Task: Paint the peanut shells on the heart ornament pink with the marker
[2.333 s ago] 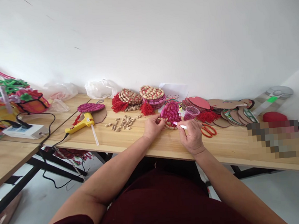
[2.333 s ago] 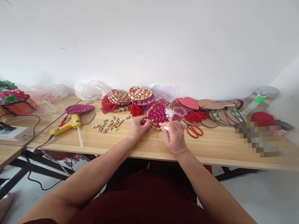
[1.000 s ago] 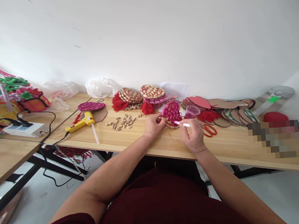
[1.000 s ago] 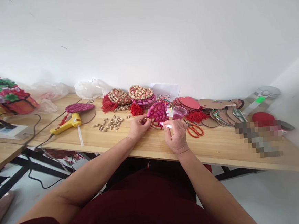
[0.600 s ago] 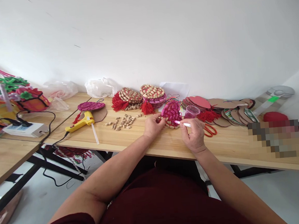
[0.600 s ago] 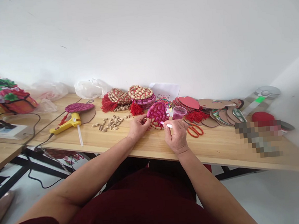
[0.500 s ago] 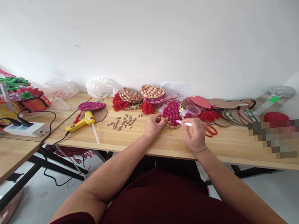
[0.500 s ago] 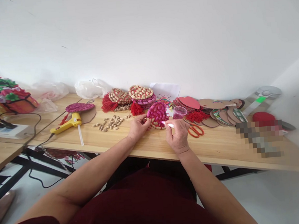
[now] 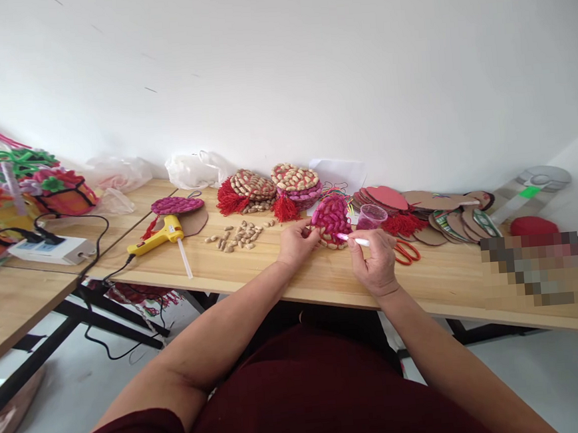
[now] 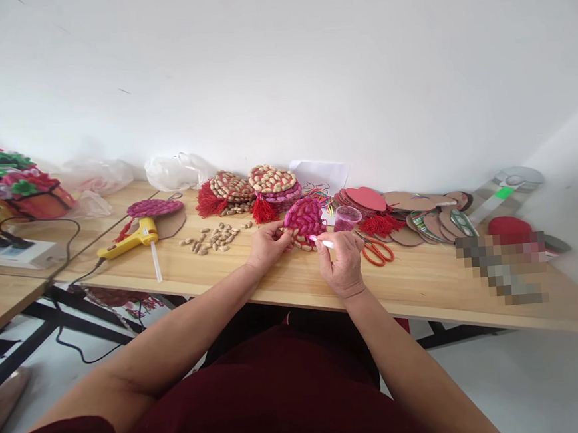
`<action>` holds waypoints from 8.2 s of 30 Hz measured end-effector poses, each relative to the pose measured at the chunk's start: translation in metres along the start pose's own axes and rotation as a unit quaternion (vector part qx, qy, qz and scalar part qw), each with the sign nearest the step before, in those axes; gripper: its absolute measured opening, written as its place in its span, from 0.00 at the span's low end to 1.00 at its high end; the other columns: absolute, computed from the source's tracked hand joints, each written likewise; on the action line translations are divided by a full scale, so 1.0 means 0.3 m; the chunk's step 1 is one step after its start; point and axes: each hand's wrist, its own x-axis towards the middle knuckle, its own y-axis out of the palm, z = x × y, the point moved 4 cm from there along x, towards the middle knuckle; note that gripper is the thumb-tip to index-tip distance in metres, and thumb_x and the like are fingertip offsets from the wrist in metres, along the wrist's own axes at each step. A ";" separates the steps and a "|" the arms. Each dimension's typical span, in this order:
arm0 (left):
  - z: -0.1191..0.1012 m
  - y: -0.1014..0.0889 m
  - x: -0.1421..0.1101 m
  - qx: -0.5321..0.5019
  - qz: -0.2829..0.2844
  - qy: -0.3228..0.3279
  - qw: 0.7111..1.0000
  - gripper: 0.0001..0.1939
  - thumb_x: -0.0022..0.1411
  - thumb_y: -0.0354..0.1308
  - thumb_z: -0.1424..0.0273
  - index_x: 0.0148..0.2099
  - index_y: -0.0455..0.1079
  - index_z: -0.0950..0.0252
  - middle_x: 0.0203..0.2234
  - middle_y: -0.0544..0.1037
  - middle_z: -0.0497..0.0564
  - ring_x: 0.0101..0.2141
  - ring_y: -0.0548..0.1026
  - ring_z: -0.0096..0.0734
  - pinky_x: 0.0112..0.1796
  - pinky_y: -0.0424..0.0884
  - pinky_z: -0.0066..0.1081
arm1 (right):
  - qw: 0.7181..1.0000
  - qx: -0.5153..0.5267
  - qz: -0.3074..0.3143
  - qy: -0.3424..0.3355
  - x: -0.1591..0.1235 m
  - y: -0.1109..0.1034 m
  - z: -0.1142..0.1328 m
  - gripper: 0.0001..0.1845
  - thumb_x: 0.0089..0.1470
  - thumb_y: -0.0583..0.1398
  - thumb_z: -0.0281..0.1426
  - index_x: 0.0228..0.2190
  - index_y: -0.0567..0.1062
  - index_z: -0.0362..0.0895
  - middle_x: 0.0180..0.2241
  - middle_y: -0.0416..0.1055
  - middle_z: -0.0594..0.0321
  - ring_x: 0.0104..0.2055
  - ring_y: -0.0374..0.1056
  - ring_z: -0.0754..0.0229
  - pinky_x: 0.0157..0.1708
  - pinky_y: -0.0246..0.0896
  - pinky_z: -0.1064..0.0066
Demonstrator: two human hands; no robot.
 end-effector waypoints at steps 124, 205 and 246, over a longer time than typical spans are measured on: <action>0.002 -0.017 0.006 -0.103 -0.029 -0.103 0.989 0.07 0.60 0.64 0.68 0.40 0.74 0.66 0.19 0.76 0.45 0.19 0.75 0.27 0.22 0.73 0.25 | 0.990 0.062 -0.026 0.124 -0.007 -0.014 -0.061 0.08 0.64 0.57 0.36 0.35 0.73 0.47 0.32 0.77 0.61 0.35 0.72 0.55 0.40 0.63 0.60; 0.001 -0.012 -0.003 -0.055 -0.032 -0.113 0.992 0.05 0.61 0.58 0.76 0.39 0.66 0.63 0.19 0.75 0.44 0.20 0.77 0.28 0.24 0.74 0.26 | 0.972 0.069 0.002 0.227 -0.039 0.023 -0.157 0.07 0.62 0.58 0.36 0.33 0.73 0.47 0.30 0.77 0.61 0.32 0.72 0.56 0.36 0.62 0.64; -0.003 -0.013 -0.010 -0.030 -0.025 -0.082 0.996 0.07 0.58 0.59 0.72 0.41 0.67 0.62 0.20 0.73 0.42 0.20 0.76 0.28 0.21 0.72 0.24 | 0.985 0.022 0.023 0.169 -0.038 0.031 -0.109 0.07 0.63 0.56 0.34 0.34 0.72 0.47 0.34 0.79 0.60 0.37 0.72 0.54 0.43 0.57 0.60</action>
